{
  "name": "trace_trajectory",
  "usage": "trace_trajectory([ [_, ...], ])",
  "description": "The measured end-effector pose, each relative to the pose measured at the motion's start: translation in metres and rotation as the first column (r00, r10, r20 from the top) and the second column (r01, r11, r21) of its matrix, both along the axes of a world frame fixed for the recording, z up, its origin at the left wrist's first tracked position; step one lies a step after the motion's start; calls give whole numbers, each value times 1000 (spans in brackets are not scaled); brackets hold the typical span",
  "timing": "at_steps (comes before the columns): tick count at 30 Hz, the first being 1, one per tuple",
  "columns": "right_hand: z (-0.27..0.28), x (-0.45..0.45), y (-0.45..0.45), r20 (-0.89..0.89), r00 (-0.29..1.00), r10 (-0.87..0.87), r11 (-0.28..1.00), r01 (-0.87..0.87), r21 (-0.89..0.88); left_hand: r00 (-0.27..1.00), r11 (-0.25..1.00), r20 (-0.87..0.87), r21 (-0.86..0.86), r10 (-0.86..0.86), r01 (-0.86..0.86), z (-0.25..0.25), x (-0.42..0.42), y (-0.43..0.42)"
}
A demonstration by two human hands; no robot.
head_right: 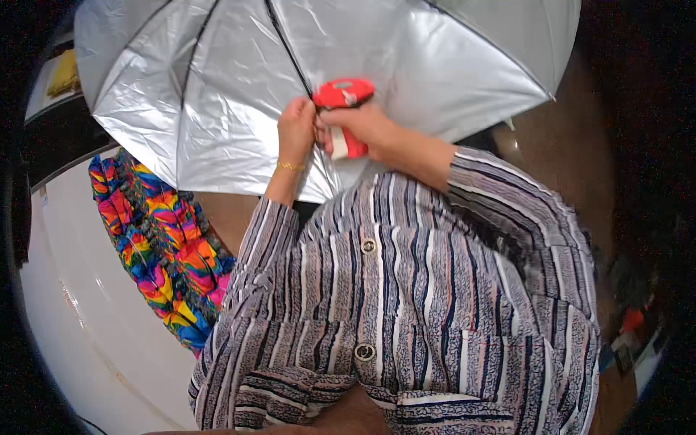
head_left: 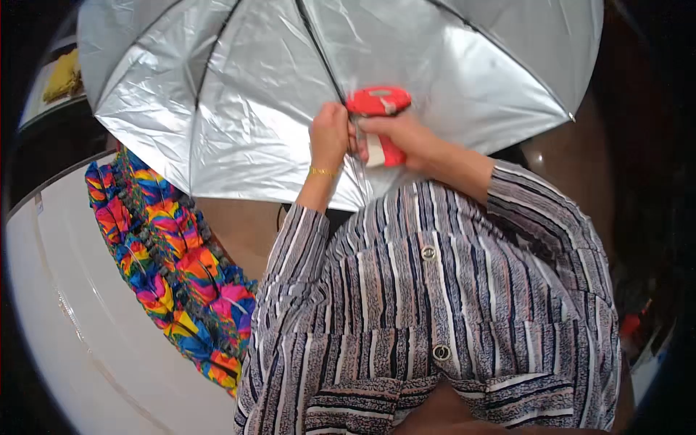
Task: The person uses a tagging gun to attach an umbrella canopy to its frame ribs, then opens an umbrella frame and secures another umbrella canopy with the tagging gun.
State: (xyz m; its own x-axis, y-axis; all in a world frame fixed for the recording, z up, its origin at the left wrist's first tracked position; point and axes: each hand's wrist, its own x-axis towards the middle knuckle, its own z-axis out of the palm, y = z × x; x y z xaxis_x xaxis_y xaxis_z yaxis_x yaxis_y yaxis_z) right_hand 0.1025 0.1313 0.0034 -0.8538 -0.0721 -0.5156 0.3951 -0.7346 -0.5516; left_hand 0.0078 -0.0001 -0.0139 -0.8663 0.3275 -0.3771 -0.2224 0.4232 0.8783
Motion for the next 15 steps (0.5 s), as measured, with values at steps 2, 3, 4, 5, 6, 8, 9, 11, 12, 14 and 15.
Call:
trace_trajectory([
  [2, 7, -2, 12, -50, 998, -38, 999, 39, 11, 940, 917, -152, -312, -306, 248, 0, -12, -5],
  [3, 17, -9, 23, -35, 998, -55, 996, 57, 69, 871, 817, -190, -479, -454, 321, 6, -21, -5],
  [4, 27, -21, 33, -21, 997, -73, 990, 75, 120, 865, 817, -212, -486, -454, 310, 14, -40, -4],
  [5, 31, -27, 40, 16, 996, -93, 982, 89, 168, 854, 865, -325, -439, -406, 244, 19, -57, 1],
  [6, 28, -38, 46, 23, 995, -92, 983, 87, 161, 835, 904, -424, -385, -351, 184, 23, -67, 9],
  [8, 24, -79, 59, -154, 975, -160, 959, 191, 210, 757, 962, -610, -258, -234, 89, 38, -89, 33],
  [9, 23, -92, 60, -151, 976, -160, 961, 189, 202, 758, 960, -607, -266, -238, 88, 35, -100, 41],
  [11, 21, -116, 60, -152, 969, -196, 948, 227, 224, 804, 984, -575, -164, -150, 67, 35, -119, 58],
  [12, 19, -123, 60, -150, 965, -213, 941, 244, 233, 804, 983, -575, -173, -154, 65, 38, -122, 63],
  [14, 11, -131, 56, -159, 960, -229, 937, 262, 232, 856, 978, -488, -190, -171, 87, 41, -126, 68],
  [15, 6, -134, 53, -169, 955, -242, 930, 278, 240, 880, 976, -441, -197, -177, 97, 41, -128, 68],
])
